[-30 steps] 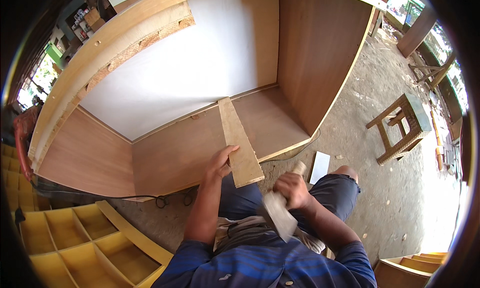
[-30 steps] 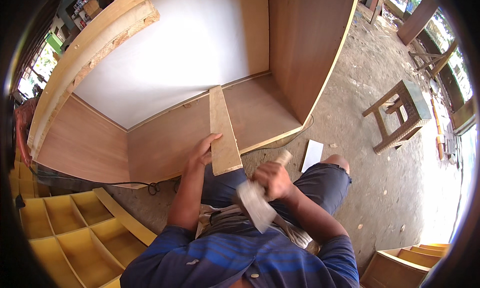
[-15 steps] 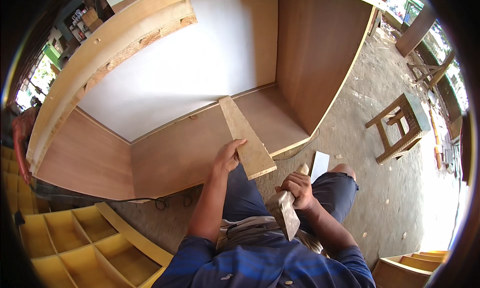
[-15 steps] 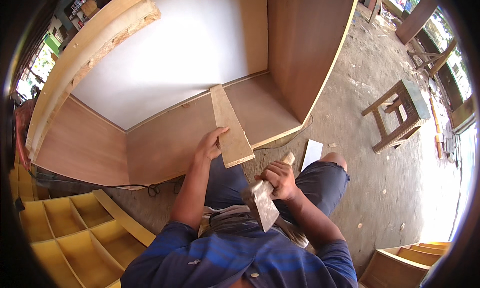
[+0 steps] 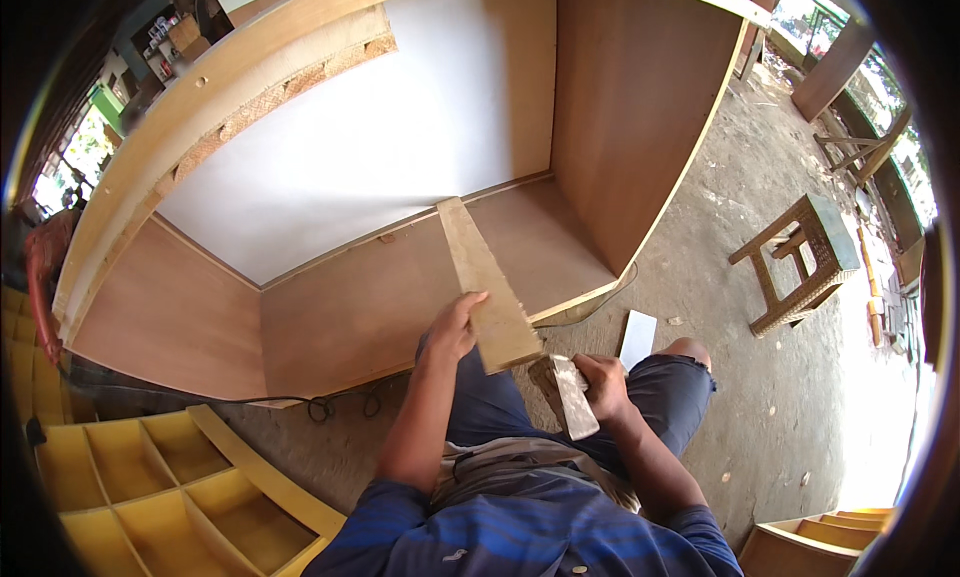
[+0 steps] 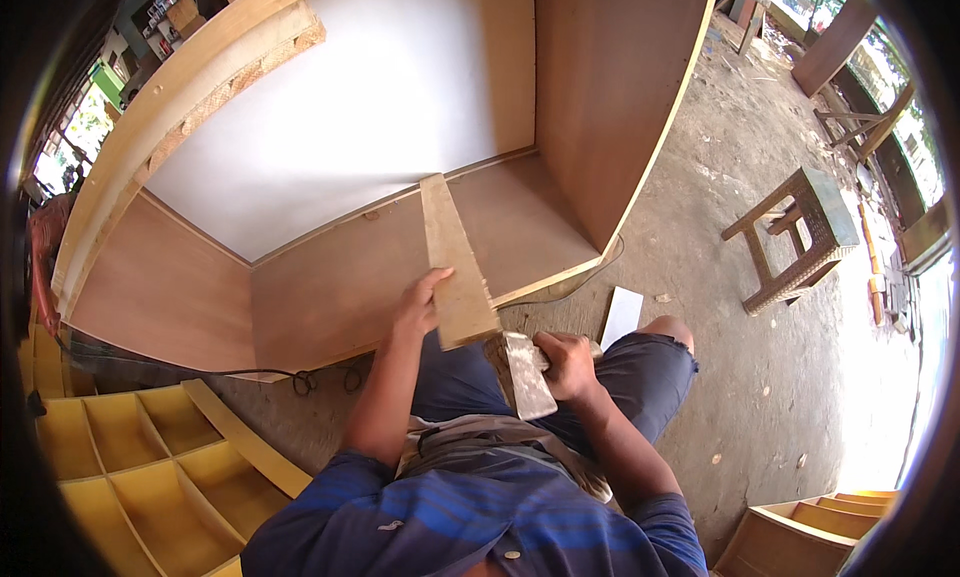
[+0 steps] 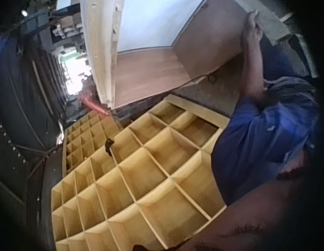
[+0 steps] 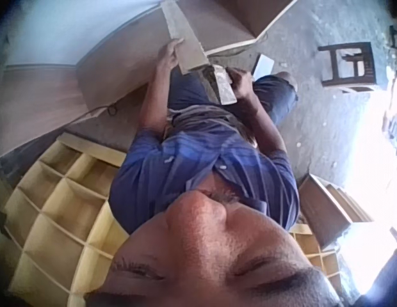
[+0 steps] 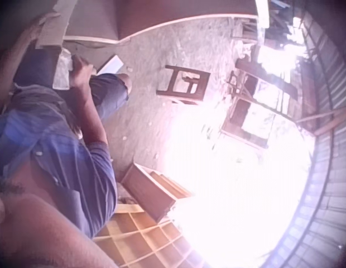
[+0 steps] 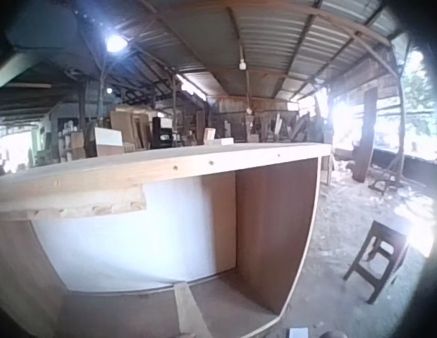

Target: The person uses an axe and hammer to remove or adjust wooden support pieces on a cabinet, then uses a hammer and chisel to work on the interior base of the unit.

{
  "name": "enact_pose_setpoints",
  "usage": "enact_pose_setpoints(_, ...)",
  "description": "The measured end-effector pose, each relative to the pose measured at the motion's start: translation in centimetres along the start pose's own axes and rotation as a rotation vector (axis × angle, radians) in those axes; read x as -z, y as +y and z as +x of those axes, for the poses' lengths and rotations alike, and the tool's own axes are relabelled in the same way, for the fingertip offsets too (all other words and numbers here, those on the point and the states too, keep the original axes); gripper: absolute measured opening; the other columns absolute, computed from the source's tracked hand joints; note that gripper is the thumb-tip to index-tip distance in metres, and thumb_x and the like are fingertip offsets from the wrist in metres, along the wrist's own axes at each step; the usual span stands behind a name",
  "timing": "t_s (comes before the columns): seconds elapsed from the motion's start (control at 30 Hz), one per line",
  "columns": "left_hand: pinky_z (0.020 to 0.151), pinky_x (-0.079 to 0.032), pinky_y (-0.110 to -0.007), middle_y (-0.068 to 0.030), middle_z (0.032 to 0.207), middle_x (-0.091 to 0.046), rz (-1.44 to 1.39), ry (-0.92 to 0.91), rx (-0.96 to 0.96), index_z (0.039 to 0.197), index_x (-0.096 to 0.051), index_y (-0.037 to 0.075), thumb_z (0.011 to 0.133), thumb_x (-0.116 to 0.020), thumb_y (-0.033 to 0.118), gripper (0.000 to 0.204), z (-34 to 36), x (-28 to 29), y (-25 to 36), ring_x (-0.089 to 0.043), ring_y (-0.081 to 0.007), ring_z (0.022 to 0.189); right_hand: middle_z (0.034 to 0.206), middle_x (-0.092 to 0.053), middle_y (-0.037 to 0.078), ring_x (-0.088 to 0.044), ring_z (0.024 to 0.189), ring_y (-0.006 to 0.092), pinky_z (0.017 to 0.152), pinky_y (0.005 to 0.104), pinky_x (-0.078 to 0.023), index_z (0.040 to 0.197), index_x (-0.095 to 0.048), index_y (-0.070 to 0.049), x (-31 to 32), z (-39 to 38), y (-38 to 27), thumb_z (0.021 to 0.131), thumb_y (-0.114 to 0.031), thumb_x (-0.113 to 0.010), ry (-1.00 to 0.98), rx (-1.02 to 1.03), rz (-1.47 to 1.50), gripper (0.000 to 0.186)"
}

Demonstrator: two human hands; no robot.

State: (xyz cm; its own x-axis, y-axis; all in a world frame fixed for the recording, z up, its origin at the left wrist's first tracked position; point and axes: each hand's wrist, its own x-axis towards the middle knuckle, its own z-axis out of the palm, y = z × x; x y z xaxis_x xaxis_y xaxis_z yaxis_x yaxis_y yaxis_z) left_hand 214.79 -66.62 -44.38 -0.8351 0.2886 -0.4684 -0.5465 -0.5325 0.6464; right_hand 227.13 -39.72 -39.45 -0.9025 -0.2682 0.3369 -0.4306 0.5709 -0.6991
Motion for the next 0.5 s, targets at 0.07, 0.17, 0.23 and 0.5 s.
enact_pose_setpoints(0.07,0.084,-0.058,-0.036,-0.0116,0.109,-0.068,-0.054,0.054,0.027,0.117,-0.060,-0.001,0.093,-0.065,0.018,0.031,-1.9,1.6,0.6,-0.069,-0.0208,0.098,0.066,-0.055,0.016,-0.059,0.063,0.0393,0.056,0.0457,-0.046,0.074,-0.056,-0.004,0.2,0.1,-0.6,0.066,-0.025,-0.076,-0.044,0.049,0.052,0.030)
enact_pose_setpoints(0.17,0.088,-0.058,-0.039,-0.0132,0.109,-0.068,0.143,0.022,-0.112,0.118,-0.060,-0.002,0.093,-0.063,0.018,0.033,-5.4,5.2,2.0,-0.069,-0.0239,0.098,0.067,-0.056,0.015,-0.060,0.063,0.0379,0.058,0.0451,-0.046,0.076,-0.059,-0.004,-0.2,0.5,-1.7,0.066,-0.025,-0.077,-0.094,0.115,0.134,0.029)
enact_pose_setpoints(0.23,0.087,-0.058,-0.041,-0.0136,0.106,-0.069,0.031,-0.037,-0.014,0.119,-0.060,-0.003,0.093,-0.061,0.020,0.035,-7.2,7.2,3.5,-0.070,-0.0263,0.095,0.070,-0.058,0.015,-0.061,0.066,0.0373,0.059,0.0443,-0.047,0.078,-0.060,-0.005,-0.9,1.0,-2.5,0.067,-0.024,-0.076,-0.105,0.128,0.137,0.028)
enact_pose_setpoints(0.5,0.082,-0.057,-0.040,-0.0136,0.102,-0.069,0.165,0.280,-0.092,0.118,-0.060,-0.003,0.089,-0.064,0.028,0.042,-11.6,9.2,5.0,-0.070,-0.0254,0.090,0.071,-0.060,0.010,-0.063,0.066,0.0336,0.060,0.0436,-0.049,0.082,-0.060,-0.008,-4.2,4.1,-5.7,0.067,-0.024,-0.076,-0.168,0.352,0.212,0.027)
